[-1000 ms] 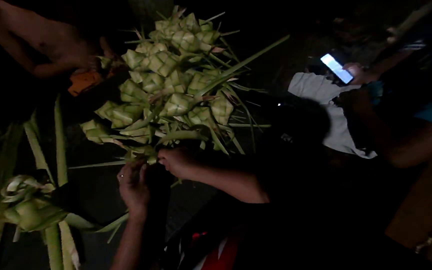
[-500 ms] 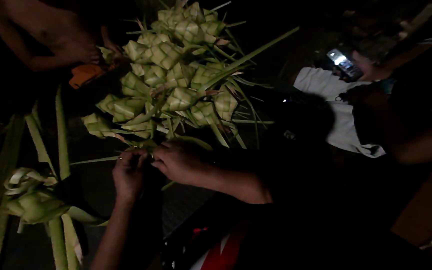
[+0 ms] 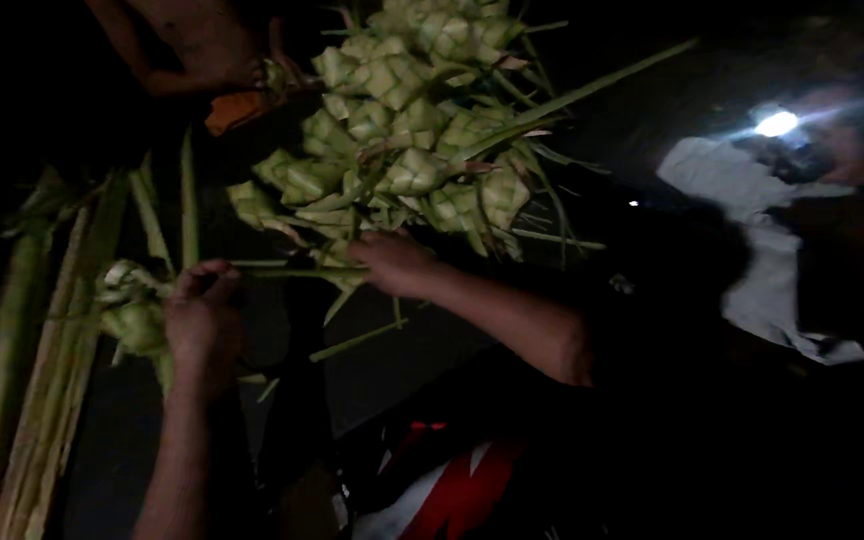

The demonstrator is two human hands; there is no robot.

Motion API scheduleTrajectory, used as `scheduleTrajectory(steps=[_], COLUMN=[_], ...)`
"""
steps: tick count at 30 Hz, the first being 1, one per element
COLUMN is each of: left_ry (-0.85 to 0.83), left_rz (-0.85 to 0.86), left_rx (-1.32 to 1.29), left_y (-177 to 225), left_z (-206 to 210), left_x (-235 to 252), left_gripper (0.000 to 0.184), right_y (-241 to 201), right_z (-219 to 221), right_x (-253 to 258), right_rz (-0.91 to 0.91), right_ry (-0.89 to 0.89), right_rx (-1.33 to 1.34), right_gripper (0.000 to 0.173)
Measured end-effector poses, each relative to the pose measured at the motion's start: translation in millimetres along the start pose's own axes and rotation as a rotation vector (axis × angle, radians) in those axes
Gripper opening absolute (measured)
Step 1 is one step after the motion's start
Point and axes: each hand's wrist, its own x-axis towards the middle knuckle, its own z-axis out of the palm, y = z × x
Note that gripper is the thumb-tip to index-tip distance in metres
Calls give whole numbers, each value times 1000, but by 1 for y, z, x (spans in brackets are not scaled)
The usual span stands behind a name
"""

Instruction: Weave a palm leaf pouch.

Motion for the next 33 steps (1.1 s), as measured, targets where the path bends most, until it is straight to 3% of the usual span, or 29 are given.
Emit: scheduleTrajectory(steps=[5,8,10,12,13,15,17,19,22,25,27,30,33], left_ry=[358,430,373,220,97,-148,-285,-250,-155,-176,-199,-175,-77], left_rz=[32,140,125,5,-85,-214,-160,-14,377,629,627,380,285], left_rx=[-377,-556,-593,-518,-446,-266,-139,0,328,384,428,521,526], left_y=[21,21,13,1,-6,-12,-22,-31,-43,-52,-49,-29,-24], left_z=[-57,-70,-59,-31,-15,17,44,64,76,80,79,75,69], left_x=[24,29,21,5,-5,-22,-26,-24,-15,-2,-1,-4,0], left_gripper=[21,39,42,15,12,27,32,28,25,19,25,35,34], right_y=[20,29,33,31,30,28,27,24,24,26,26,28,28], right_z=[7,18,23,24,25,27,28,25,24,27,28,27,25], right_x=[4,6,6,5,5,6,6,5,2,3,3,1,-2], right_rz=[-29,-11,-2,1,-3,-18,-16,5,-12,-35,-28,-3,60], right_ry=[-26,-55,-31,6,25,62,66,58,89,95,71,52,14], right_rx=[37,61,86,133,158,201,215,222,250,270,281,301,328], right_gripper=[31,32,32,33,34,36,38,39,40,40,40,37,42])
